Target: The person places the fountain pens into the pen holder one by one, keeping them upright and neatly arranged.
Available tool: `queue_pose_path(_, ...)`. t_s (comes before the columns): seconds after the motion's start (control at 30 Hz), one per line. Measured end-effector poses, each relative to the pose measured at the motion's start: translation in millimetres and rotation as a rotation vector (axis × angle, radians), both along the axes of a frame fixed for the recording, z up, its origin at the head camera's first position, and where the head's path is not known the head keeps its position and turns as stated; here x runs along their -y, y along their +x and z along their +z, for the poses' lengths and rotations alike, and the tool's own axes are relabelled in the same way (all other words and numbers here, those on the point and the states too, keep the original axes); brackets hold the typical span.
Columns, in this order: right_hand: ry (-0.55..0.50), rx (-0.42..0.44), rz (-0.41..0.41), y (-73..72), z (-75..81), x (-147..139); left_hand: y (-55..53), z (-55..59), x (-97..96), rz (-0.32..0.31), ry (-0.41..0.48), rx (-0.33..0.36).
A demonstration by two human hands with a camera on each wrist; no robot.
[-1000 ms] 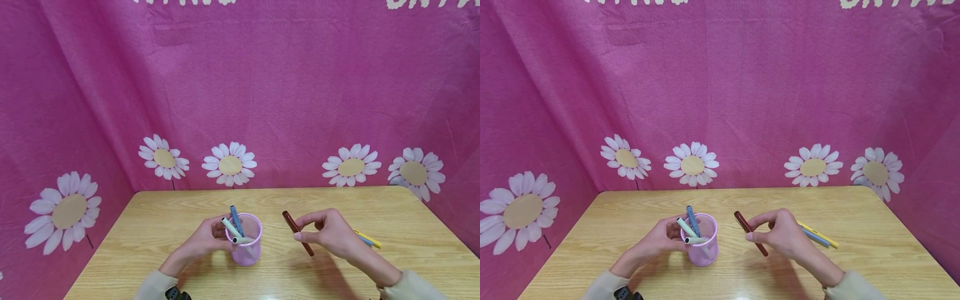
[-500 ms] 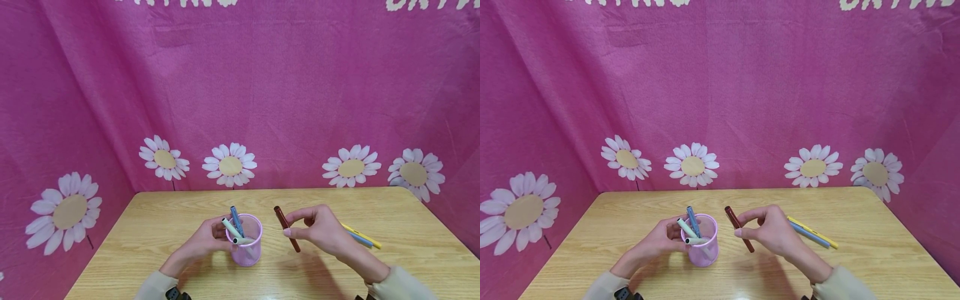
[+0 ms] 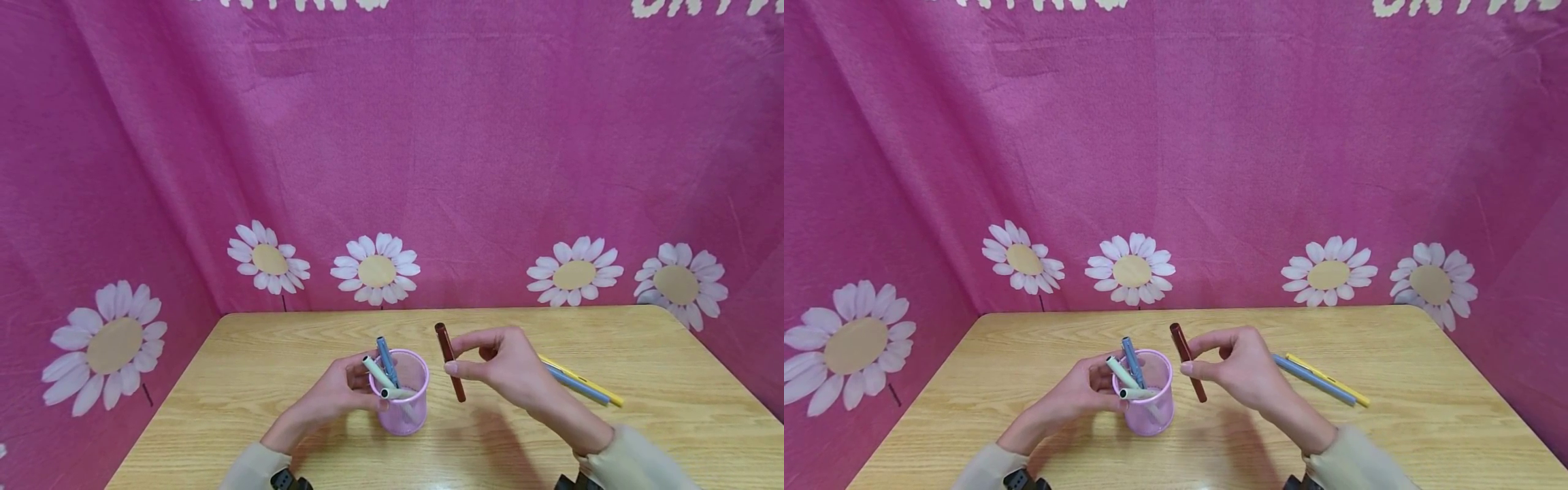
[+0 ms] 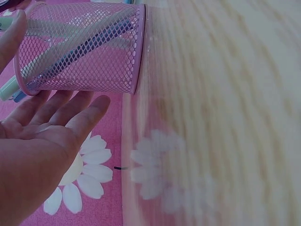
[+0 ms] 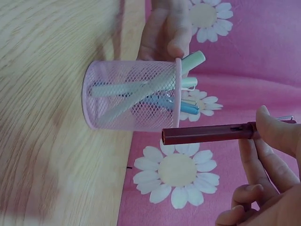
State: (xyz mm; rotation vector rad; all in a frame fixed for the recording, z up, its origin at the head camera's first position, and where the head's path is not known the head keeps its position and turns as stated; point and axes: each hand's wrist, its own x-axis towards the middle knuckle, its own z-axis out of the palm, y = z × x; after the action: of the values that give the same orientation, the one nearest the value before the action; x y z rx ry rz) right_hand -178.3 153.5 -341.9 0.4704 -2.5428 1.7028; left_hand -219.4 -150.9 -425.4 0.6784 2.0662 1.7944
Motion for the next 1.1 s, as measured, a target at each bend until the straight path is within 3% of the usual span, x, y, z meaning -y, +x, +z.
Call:
queue_pose_path(0.43,-0.061,0.025,-0.065,-3.6,5.9,19,-0.8,-0.9,0.8,-0.007,-0.002,-0.011)
queue_pose_path(0.67,-0.126,0.009,-0.058,-7.2,7.6,31,-1.2,-0.6,1.1,-0.024,0.014,-0.008)
queue_pose_path(1.1,-0.212,-0.079,0.011,-22.7,-15.3,47,-0.5,-0.9,1.8,-0.040,0.026,-0.016)
